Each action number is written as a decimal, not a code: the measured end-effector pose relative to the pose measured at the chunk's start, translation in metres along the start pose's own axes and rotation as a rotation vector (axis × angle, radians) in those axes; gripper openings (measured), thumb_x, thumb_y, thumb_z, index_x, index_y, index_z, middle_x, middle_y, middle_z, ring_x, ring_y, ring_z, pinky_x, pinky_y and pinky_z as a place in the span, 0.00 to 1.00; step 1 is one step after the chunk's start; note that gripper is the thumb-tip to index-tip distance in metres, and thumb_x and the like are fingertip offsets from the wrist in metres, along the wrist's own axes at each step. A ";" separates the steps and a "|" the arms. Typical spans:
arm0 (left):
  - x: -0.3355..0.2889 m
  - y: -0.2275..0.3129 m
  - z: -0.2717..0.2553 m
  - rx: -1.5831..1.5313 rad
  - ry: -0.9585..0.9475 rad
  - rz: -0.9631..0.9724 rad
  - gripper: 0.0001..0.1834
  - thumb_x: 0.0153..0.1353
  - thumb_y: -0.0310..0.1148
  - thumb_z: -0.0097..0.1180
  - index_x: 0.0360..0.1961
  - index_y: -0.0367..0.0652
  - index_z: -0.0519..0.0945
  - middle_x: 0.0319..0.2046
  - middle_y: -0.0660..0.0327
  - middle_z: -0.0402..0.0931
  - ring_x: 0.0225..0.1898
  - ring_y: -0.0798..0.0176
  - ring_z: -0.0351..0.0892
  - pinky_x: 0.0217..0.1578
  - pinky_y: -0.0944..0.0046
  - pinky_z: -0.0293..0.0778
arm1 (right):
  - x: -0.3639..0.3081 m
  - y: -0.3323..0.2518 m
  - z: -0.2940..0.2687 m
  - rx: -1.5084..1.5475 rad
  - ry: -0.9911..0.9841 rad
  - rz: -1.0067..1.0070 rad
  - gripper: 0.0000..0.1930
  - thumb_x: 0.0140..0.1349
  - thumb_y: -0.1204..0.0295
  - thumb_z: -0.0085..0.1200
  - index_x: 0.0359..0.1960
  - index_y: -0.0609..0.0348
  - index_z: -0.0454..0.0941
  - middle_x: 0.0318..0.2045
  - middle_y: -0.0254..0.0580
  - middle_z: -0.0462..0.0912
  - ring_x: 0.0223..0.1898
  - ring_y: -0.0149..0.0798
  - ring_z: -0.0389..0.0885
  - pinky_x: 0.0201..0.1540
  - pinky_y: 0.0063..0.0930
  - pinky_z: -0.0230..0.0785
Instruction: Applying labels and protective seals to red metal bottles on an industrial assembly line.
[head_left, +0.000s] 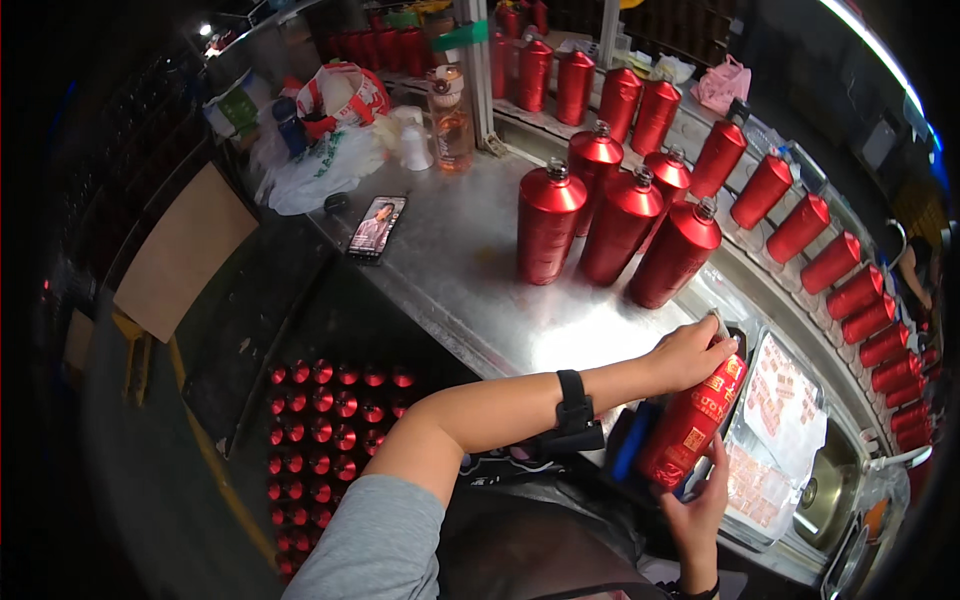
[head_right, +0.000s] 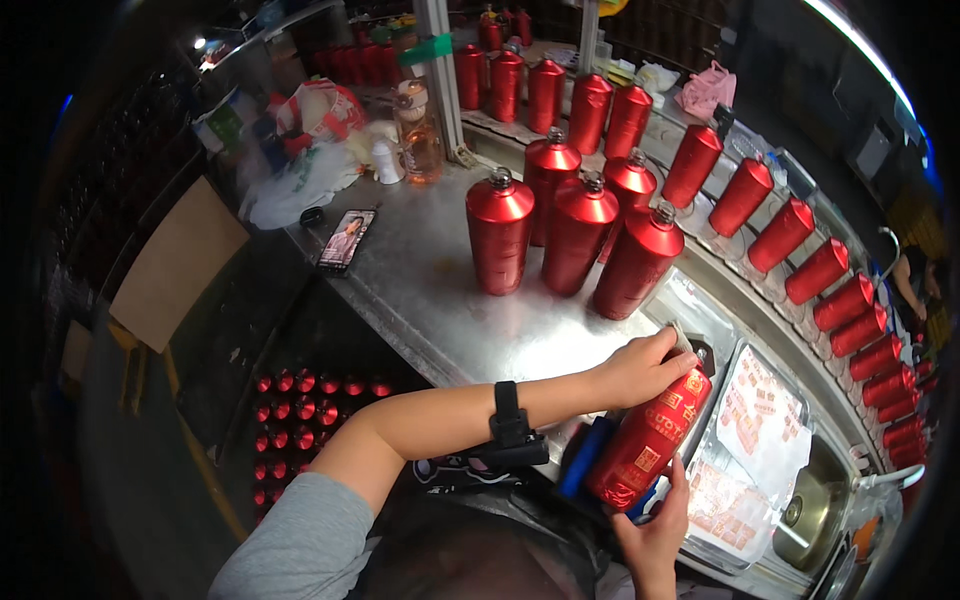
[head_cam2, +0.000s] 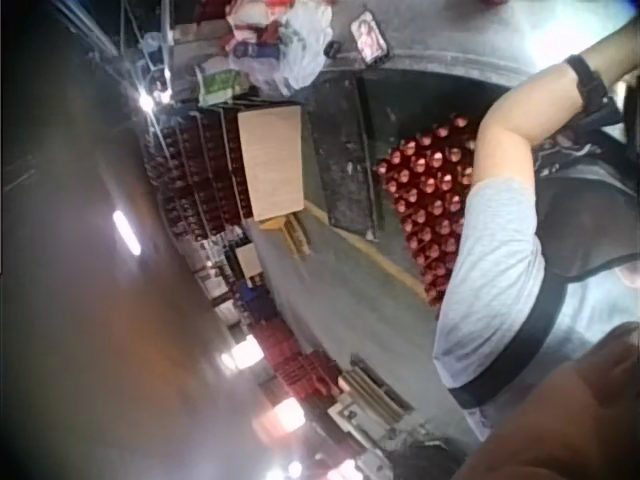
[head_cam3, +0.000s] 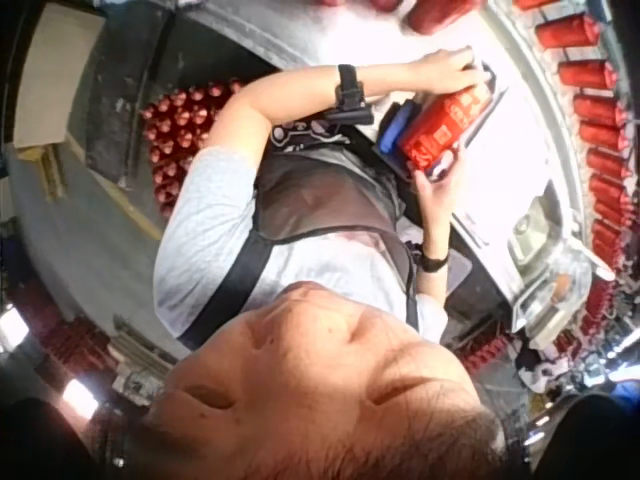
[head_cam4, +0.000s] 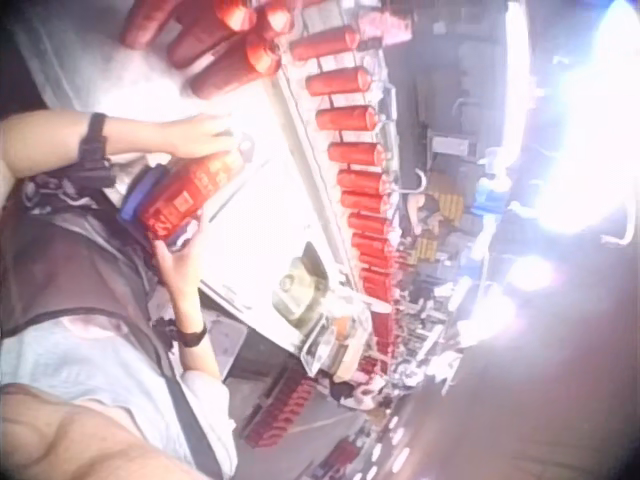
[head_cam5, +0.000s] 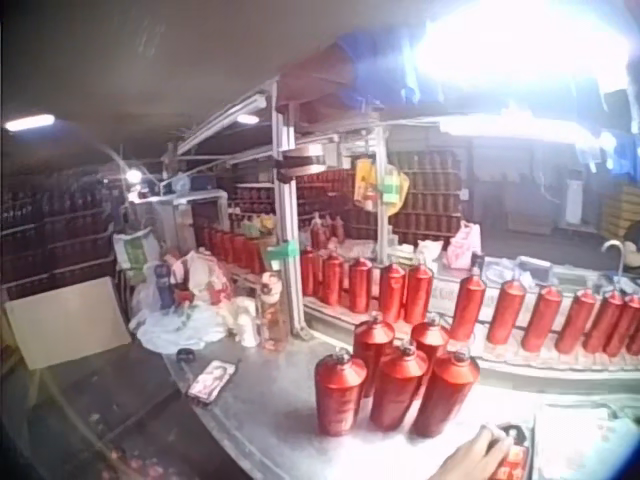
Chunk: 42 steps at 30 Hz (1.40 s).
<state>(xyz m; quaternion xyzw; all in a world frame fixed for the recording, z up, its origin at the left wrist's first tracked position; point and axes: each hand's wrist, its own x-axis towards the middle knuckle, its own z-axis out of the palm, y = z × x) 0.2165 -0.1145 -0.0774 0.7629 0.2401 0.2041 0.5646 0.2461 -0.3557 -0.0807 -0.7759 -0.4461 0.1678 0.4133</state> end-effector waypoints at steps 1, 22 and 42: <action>0.008 -0.002 0.003 -0.005 0.010 0.016 0.23 0.69 0.49 0.49 0.45 0.35 0.71 0.42 0.39 0.80 0.46 0.40 0.81 0.47 0.50 0.74 | 0.005 0.007 0.010 -0.048 0.067 -0.088 0.51 0.39 0.67 0.75 0.67 0.66 0.59 0.51 0.49 0.76 0.48 0.36 0.78 0.42 0.25 0.72; -0.083 0.034 -0.128 -0.404 -0.219 -0.128 0.17 0.63 0.44 0.63 0.45 0.43 0.83 0.33 0.69 0.82 0.33 0.76 0.77 0.36 0.74 0.71 | 0.009 -0.024 -0.033 0.399 -0.436 -0.230 0.55 0.40 0.68 0.76 0.70 0.68 0.55 0.56 0.51 0.77 0.36 0.28 0.85 0.31 0.14 0.73; -0.617 0.109 0.028 0.974 1.266 -1.022 0.17 0.58 0.39 0.62 0.41 0.39 0.74 0.23 0.48 0.77 0.26 0.44 0.80 0.25 0.50 0.73 | 0.072 -0.113 0.019 0.206 -0.917 -0.507 0.38 0.56 0.56 0.66 0.67 0.53 0.67 0.52 0.40 0.81 0.19 0.14 0.57 0.22 0.10 0.49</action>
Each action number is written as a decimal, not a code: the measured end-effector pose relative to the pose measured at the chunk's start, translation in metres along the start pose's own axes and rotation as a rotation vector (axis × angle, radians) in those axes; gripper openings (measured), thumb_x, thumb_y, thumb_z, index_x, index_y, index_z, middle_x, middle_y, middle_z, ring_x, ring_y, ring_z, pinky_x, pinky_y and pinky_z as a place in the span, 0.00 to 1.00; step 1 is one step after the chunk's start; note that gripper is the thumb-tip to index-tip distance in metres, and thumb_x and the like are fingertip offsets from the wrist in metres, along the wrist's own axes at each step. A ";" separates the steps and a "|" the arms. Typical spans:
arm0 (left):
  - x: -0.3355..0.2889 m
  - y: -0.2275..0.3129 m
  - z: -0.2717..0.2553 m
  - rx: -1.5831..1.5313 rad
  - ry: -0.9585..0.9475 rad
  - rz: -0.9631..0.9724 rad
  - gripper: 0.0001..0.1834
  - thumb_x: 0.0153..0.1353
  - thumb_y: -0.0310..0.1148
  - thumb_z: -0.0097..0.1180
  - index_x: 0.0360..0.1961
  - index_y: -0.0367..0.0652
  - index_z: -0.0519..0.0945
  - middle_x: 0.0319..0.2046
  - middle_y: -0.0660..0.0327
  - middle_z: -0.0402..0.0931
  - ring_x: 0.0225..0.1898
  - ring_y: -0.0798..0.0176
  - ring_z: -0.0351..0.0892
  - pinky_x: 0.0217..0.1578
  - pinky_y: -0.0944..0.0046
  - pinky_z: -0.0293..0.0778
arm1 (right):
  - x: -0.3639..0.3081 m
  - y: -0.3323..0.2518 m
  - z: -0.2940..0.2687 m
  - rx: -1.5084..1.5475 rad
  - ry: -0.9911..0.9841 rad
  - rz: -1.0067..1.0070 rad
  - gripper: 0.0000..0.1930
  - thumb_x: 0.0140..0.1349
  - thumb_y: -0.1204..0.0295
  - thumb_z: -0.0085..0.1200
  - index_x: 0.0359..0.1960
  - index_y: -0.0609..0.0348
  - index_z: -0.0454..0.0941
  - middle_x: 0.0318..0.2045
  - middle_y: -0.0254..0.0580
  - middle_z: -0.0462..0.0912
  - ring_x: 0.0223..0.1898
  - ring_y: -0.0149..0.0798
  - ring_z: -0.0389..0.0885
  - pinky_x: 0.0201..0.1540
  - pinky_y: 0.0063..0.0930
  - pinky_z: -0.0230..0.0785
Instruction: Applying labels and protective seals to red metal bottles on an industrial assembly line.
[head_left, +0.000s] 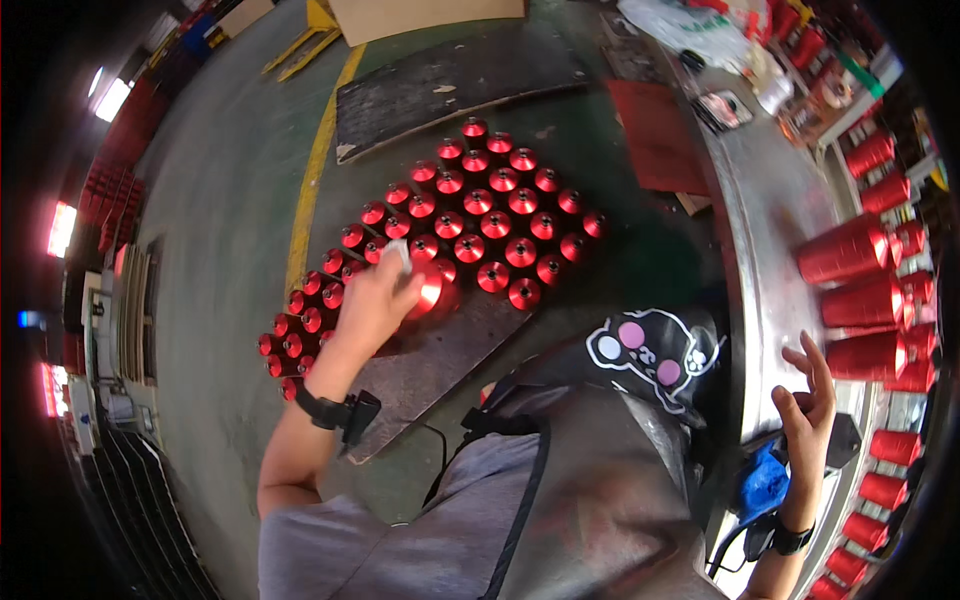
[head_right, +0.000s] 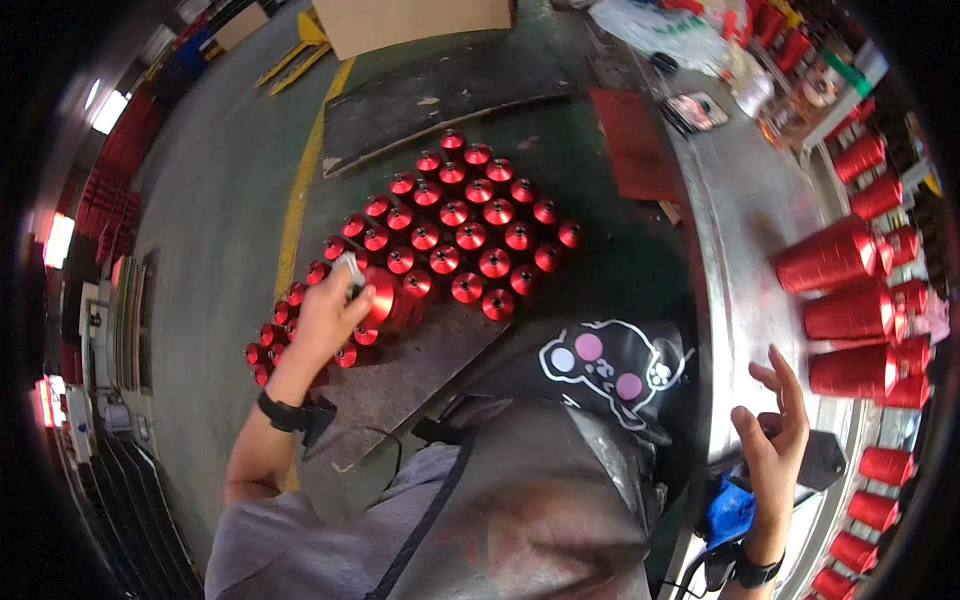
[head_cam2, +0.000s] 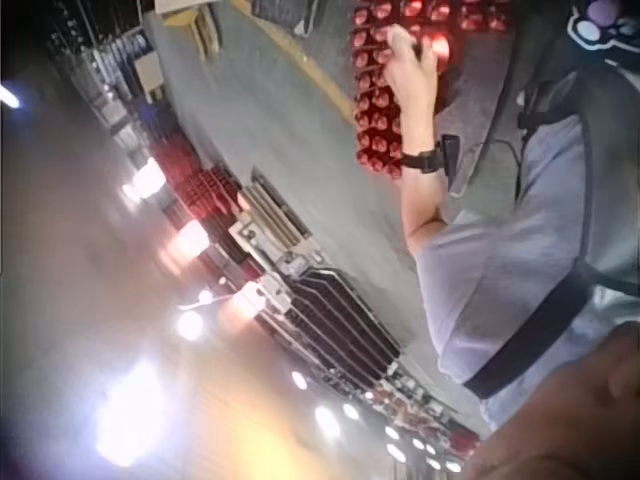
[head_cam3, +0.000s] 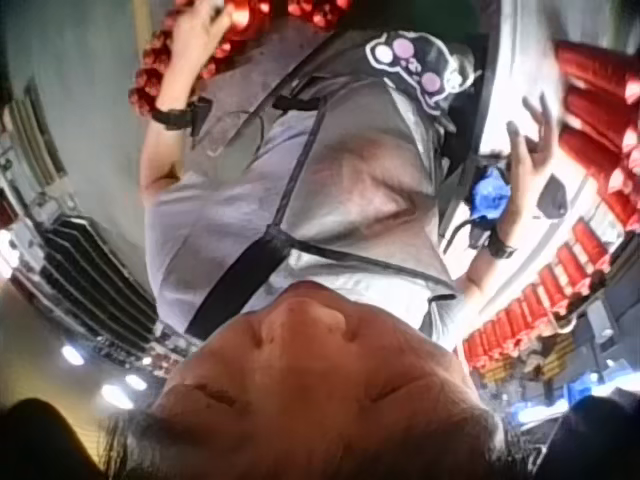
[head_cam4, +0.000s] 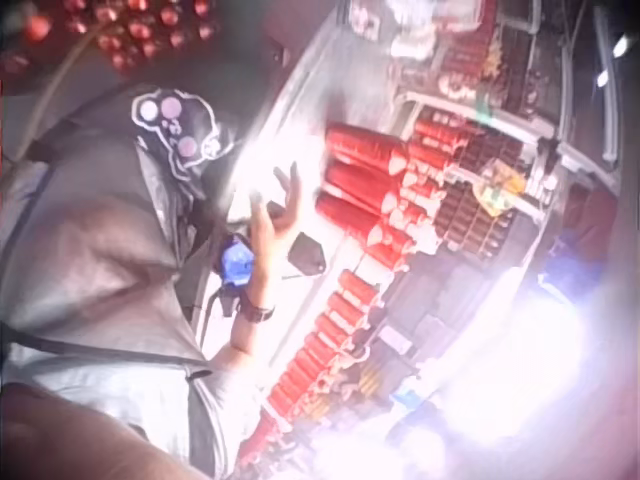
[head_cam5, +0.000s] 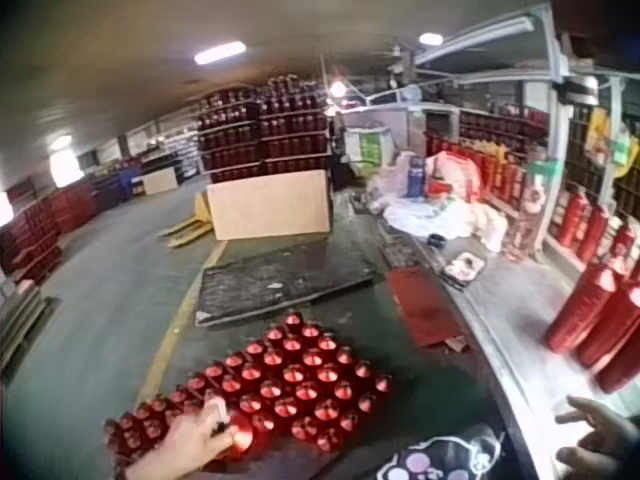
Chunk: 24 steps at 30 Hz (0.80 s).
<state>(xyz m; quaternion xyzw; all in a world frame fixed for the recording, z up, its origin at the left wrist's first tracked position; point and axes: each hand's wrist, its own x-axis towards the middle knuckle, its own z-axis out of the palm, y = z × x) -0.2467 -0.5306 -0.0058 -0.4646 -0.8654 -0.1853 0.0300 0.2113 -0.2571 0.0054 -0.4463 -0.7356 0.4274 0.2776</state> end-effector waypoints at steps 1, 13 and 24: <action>-0.022 -0.036 0.020 0.041 -0.012 -0.069 0.17 0.58 0.39 0.62 0.42 0.39 0.73 0.25 0.47 0.78 0.28 0.41 0.80 0.27 0.48 0.74 | 0.002 0.005 0.001 0.001 0.016 0.010 0.37 0.55 0.56 0.66 0.67 0.53 0.68 0.51 0.40 0.81 0.20 0.14 0.57 0.23 0.10 0.49; -0.282 -0.280 0.201 0.128 0.203 -1.036 0.19 0.61 0.44 0.54 0.45 0.42 0.71 0.29 0.41 0.81 0.33 0.35 0.80 0.35 0.39 0.74 | 0.036 0.011 0.021 -0.202 -0.059 -0.050 0.31 0.56 0.70 0.57 0.64 0.63 0.69 0.48 0.51 0.81 0.50 0.38 0.77 0.52 0.30 0.68; -0.301 -0.371 0.253 0.124 0.329 -1.183 0.25 0.65 0.41 0.54 0.57 0.40 0.64 0.37 0.40 0.81 0.39 0.35 0.81 0.39 0.41 0.75 | 0.016 0.000 0.024 -0.397 -0.019 0.017 0.30 0.55 0.75 0.58 0.62 0.65 0.69 0.48 0.49 0.80 0.50 0.37 0.78 0.50 0.29 0.71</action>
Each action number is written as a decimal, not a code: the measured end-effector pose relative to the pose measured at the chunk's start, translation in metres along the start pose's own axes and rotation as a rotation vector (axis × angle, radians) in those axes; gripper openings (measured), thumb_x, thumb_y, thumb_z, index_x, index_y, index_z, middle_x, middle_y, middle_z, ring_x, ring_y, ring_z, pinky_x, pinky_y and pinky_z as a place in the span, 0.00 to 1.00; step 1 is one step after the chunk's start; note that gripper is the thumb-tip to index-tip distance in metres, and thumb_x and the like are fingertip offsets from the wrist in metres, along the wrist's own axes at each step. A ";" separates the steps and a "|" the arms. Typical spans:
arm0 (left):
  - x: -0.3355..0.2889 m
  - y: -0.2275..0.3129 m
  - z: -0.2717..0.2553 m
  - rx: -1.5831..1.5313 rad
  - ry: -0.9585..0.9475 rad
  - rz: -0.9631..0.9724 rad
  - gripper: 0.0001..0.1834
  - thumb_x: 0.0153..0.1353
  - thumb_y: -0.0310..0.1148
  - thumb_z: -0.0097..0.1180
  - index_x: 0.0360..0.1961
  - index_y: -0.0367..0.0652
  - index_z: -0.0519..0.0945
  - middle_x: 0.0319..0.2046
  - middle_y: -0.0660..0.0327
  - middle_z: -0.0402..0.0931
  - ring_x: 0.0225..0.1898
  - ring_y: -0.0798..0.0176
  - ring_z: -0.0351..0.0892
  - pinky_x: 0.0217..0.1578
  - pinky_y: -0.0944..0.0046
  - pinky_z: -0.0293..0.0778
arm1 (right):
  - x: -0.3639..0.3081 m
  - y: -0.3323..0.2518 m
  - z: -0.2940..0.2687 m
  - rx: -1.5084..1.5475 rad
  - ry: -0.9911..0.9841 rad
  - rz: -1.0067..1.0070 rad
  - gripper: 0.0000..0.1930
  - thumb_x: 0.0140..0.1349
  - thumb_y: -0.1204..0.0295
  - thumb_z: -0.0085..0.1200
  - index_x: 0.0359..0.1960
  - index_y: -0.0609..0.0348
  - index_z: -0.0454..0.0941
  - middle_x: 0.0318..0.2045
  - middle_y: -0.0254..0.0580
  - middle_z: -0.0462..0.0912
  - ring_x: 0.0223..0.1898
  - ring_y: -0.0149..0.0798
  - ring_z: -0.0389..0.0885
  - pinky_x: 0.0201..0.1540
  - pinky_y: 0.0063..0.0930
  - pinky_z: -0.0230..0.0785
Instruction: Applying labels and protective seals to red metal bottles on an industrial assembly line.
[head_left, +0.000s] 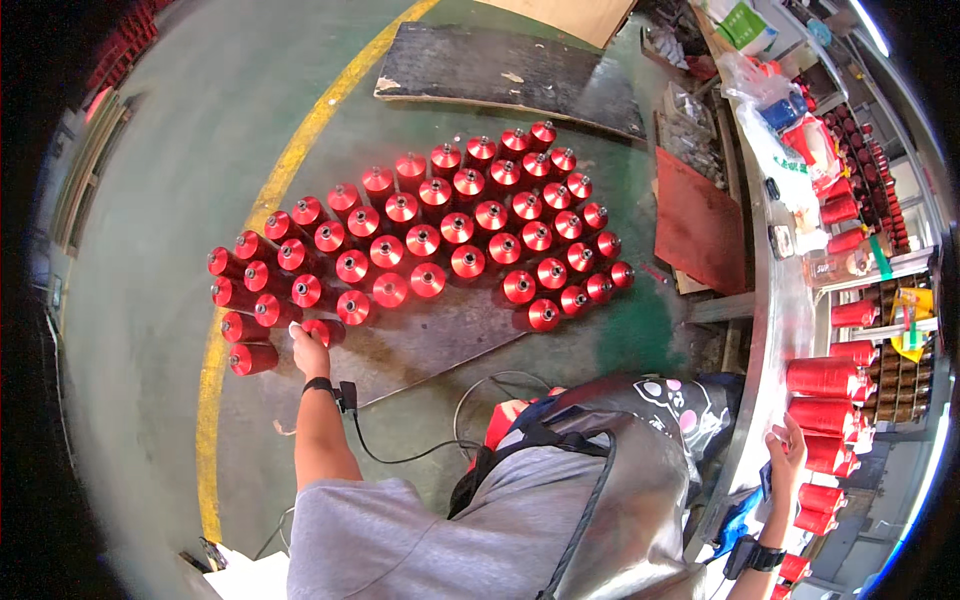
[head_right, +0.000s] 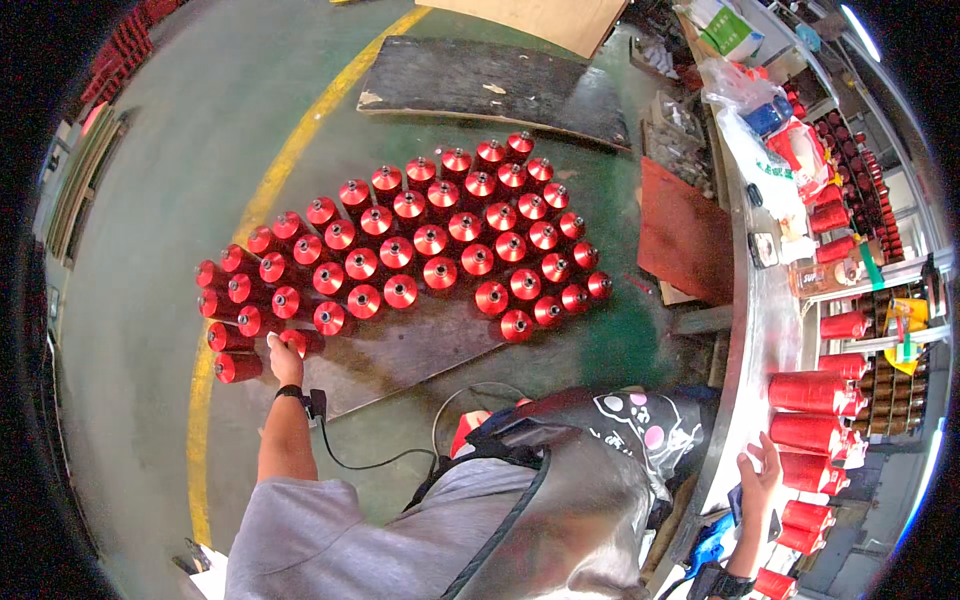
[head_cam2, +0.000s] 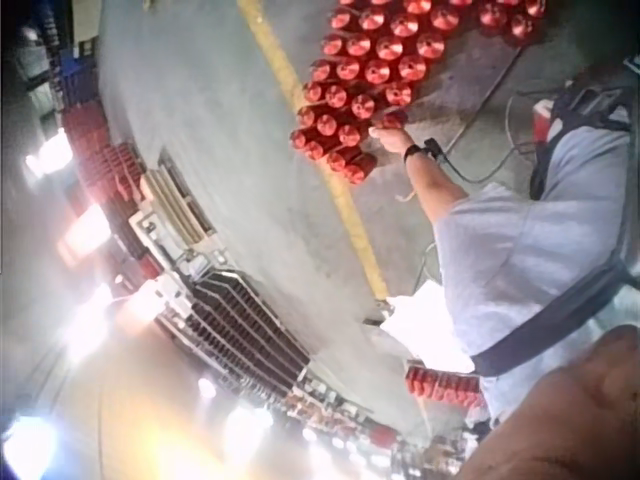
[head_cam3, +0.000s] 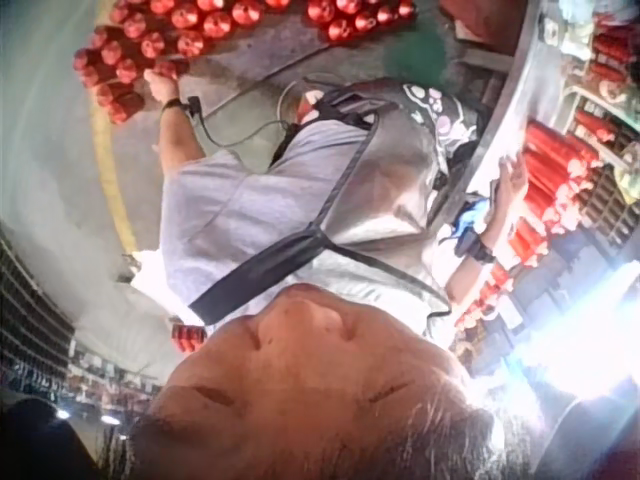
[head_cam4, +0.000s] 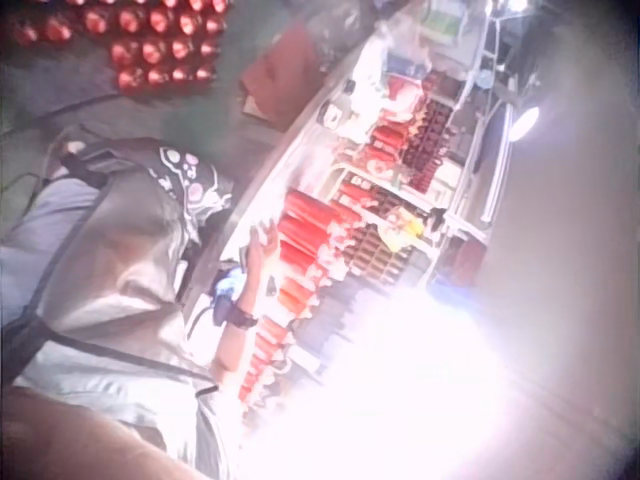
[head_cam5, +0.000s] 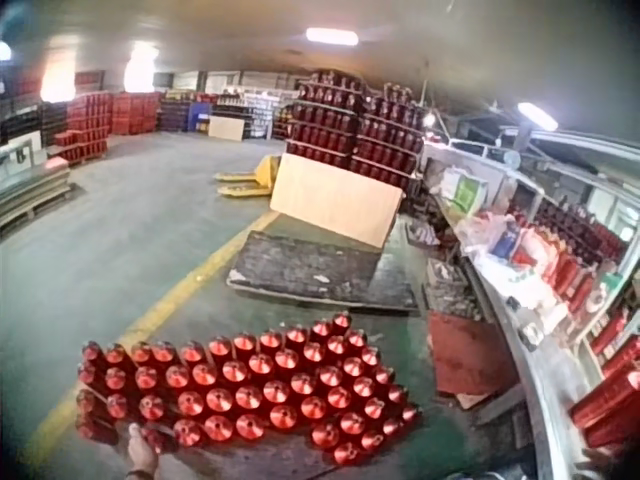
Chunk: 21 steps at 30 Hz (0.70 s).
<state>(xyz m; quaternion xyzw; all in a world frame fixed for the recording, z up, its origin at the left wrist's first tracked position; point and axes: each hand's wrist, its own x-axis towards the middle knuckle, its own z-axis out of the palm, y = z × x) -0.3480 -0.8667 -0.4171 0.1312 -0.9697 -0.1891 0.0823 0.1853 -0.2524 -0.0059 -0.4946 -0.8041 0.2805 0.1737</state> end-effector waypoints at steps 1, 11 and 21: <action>0.003 0.001 0.007 -0.012 -0.015 -0.020 0.25 0.65 0.40 0.54 0.57 0.40 0.64 0.37 0.40 0.81 0.39 0.35 0.81 0.39 0.41 0.75 | -0.005 0.000 -0.002 -0.048 0.003 0.021 0.30 0.56 0.75 0.58 0.62 0.66 0.69 0.48 0.49 0.80 0.50 0.37 0.77 0.50 0.29 0.71; 0.023 0.000 0.041 -0.074 -0.031 -0.134 0.30 0.63 0.40 0.57 0.60 0.37 0.62 0.39 0.37 0.80 0.42 0.33 0.80 0.41 0.41 0.75 | -0.029 0.000 -0.007 -0.188 0.025 0.140 0.28 0.57 0.74 0.59 0.62 0.65 0.70 0.50 0.46 0.79 0.50 0.36 0.77 0.53 0.31 0.70; 0.008 0.051 0.000 -0.072 -0.005 -0.393 0.33 0.59 0.47 0.59 0.55 0.32 0.65 0.43 0.35 0.79 0.47 0.36 0.80 0.46 0.42 0.75 | -0.046 0.019 -0.005 -0.033 0.063 0.120 0.27 0.58 0.74 0.59 0.62 0.60 0.71 0.45 0.46 0.80 0.46 0.34 0.76 0.50 0.29 0.68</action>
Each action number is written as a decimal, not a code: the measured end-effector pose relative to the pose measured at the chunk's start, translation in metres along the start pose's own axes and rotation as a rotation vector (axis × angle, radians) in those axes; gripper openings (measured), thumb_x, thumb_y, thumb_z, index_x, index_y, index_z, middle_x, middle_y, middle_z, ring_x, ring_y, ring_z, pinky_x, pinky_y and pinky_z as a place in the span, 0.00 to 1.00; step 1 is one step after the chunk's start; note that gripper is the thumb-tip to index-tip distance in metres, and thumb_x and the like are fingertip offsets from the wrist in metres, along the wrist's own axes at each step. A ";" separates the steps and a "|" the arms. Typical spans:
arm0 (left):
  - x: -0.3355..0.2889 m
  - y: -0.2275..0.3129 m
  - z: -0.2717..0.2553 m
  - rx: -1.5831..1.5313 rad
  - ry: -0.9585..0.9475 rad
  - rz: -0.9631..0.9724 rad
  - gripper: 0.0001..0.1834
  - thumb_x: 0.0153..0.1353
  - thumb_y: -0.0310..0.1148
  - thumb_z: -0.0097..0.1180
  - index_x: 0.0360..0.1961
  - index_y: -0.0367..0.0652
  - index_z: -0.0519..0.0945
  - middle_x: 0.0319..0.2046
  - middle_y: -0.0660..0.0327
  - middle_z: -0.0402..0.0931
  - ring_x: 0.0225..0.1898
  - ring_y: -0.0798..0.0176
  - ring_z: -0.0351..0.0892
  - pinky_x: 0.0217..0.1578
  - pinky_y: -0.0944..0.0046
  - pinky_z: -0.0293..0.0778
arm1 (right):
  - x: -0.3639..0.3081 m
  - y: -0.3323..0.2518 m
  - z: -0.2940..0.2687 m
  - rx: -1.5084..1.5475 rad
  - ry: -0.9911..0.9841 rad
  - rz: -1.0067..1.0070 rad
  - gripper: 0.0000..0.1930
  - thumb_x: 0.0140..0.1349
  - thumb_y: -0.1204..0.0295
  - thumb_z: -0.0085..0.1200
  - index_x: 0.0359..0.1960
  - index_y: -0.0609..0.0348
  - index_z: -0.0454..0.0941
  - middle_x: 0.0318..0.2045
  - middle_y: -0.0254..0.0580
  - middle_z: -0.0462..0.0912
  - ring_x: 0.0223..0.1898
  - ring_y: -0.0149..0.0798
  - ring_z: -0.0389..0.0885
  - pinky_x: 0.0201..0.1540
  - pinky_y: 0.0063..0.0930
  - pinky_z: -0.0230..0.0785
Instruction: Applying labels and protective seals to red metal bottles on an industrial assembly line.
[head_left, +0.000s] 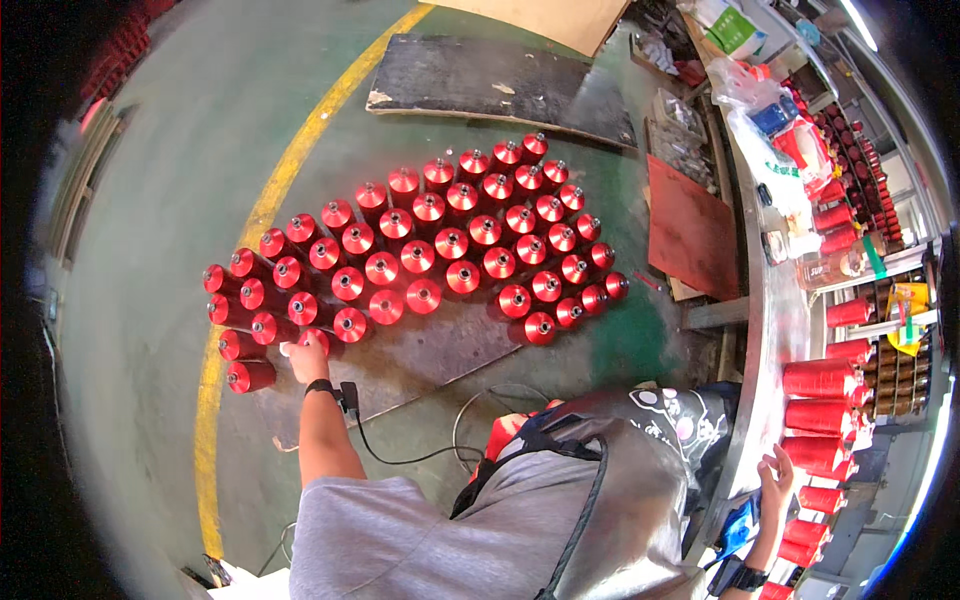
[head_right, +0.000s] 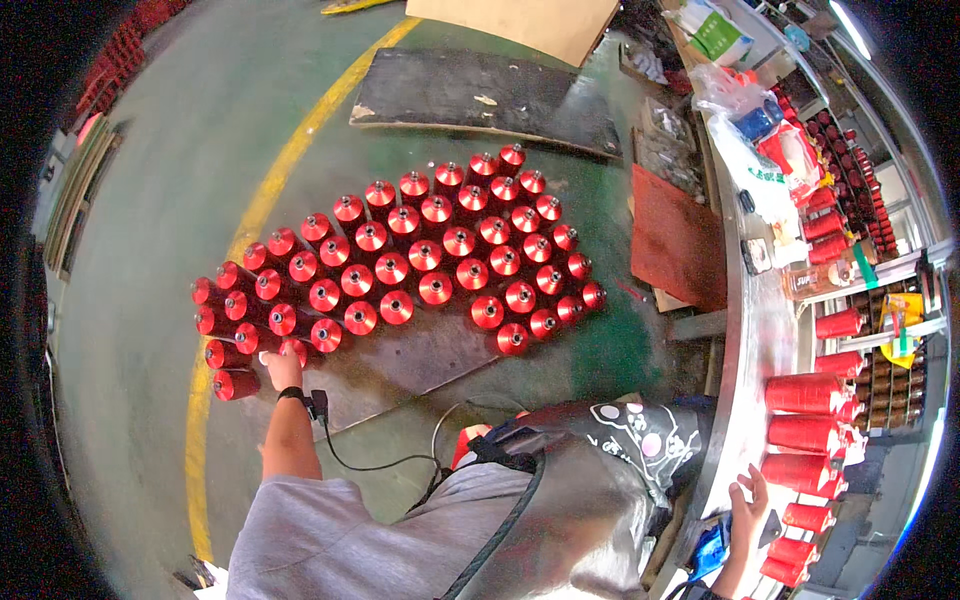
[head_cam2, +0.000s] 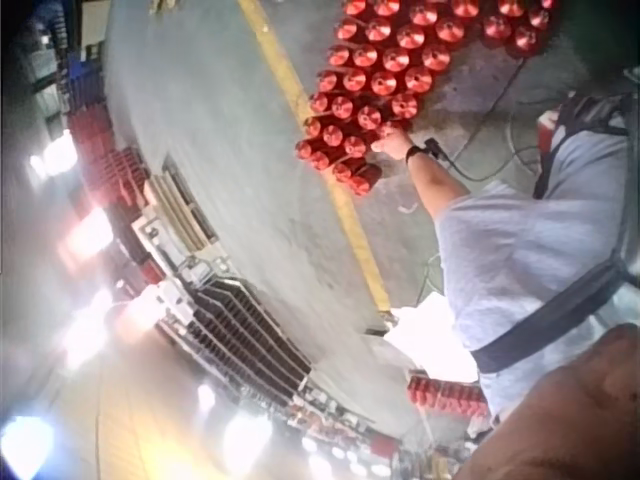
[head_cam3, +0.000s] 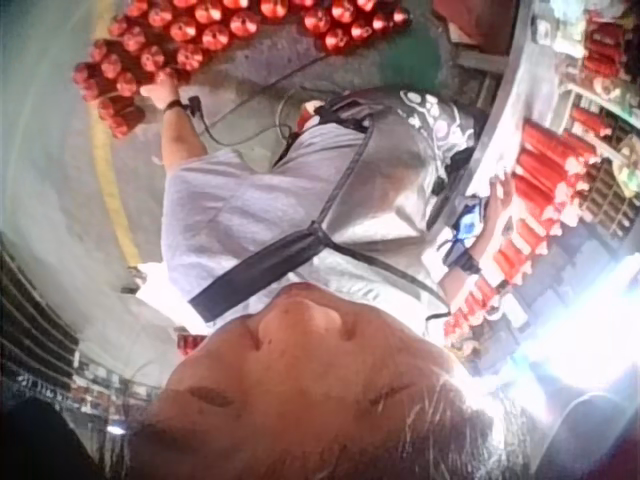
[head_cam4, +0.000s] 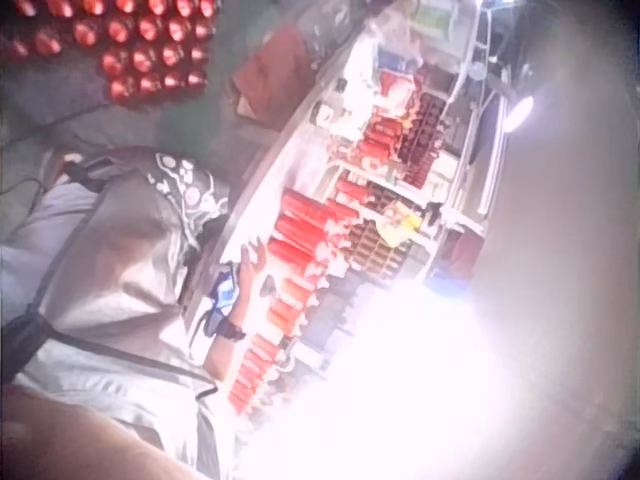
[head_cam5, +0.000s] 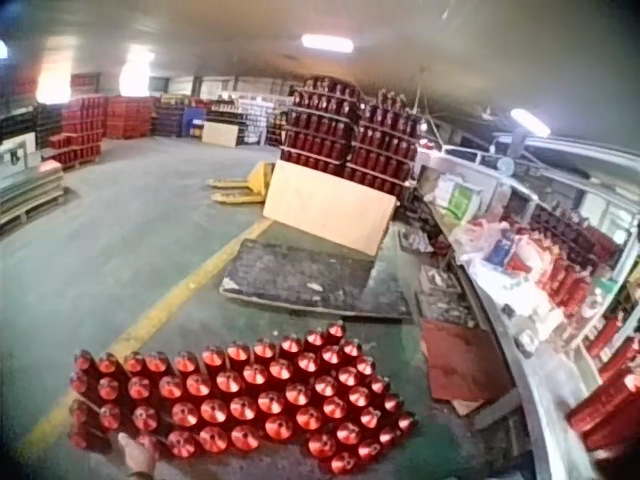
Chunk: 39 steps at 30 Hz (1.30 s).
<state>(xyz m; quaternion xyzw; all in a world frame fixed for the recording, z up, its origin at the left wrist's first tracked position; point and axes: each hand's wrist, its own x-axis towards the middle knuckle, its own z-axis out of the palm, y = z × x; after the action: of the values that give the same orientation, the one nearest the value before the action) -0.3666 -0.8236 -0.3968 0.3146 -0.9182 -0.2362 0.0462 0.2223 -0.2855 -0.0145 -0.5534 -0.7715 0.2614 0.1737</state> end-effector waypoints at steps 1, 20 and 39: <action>-0.009 0.016 -0.016 0.002 -0.001 -0.071 0.31 0.59 0.47 0.56 0.53 0.32 0.65 0.43 0.36 0.79 0.47 0.37 0.80 0.47 0.42 0.75 | -0.003 0.005 -0.003 0.035 0.033 0.000 0.27 0.58 0.74 0.59 0.62 0.60 0.71 0.44 0.46 0.80 0.46 0.34 0.76 0.50 0.29 0.68; 0.073 0.004 0.039 -0.085 -0.036 0.306 0.17 0.59 0.33 0.56 0.48 0.39 0.74 0.38 0.41 0.79 0.42 0.37 0.80 0.41 0.41 0.75 | -0.016 0.067 -0.024 0.261 0.074 0.039 0.23 0.62 0.70 0.60 0.57 0.67 0.73 0.35 0.31 0.77 0.34 0.21 0.71 0.36 0.13 0.61; 0.091 0.015 0.067 -0.134 0.022 0.365 0.13 0.62 0.31 0.55 0.46 0.39 0.71 0.34 0.41 0.80 0.38 0.36 0.80 0.37 0.42 0.74 | -0.019 0.012 -0.025 0.058 0.025 0.073 0.21 0.61 0.72 0.60 0.55 0.66 0.76 0.37 0.33 0.80 0.36 0.24 0.74 0.40 0.18 0.65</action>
<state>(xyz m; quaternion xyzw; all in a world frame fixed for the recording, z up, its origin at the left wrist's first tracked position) -0.4630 -0.8408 -0.4550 0.1419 -0.9416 -0.2811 0.1193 0.2518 -0.2953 -0.0015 -0.5794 -0.7406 0.2826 0.1896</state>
